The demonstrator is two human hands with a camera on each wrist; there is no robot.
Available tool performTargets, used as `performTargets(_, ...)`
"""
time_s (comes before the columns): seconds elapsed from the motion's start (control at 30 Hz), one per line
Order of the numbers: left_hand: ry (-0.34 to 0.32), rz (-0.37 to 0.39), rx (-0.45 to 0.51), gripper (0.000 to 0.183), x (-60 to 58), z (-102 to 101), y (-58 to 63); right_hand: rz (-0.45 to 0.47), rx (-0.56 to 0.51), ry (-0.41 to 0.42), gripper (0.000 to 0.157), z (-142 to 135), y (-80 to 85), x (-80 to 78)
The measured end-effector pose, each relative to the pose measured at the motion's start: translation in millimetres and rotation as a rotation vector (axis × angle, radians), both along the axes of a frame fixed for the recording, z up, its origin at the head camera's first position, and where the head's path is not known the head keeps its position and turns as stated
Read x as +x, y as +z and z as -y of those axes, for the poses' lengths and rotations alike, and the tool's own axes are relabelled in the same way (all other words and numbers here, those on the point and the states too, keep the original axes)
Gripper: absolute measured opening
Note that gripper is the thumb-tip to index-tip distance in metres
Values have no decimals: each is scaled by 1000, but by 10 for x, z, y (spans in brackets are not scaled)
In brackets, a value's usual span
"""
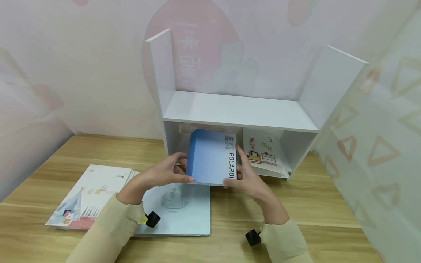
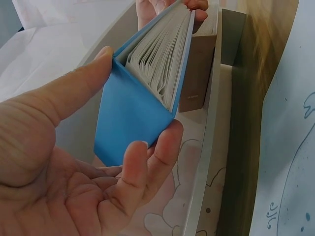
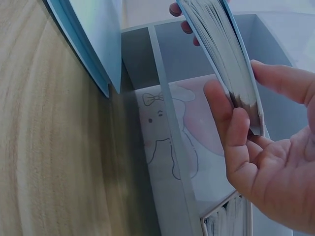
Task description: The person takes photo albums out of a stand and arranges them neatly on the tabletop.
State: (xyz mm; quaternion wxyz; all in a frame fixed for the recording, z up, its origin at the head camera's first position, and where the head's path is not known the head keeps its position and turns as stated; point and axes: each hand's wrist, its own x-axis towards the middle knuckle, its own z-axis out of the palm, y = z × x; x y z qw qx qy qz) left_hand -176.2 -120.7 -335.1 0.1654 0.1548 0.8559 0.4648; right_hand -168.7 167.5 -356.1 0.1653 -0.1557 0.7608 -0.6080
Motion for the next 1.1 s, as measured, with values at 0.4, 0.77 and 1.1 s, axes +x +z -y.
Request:
performTargets(0.4,-21,8,19,89,20,-20,-12,-28,1,27,112,-61,65,27)
performTargets(0.77,-45,34,52,91,41,-63,-30,-51,21,29,112,-124,85,97)
performTargets(1.1,-56,27,61,87,94,-147,-44,-70,55,35,111,-196,107,168)
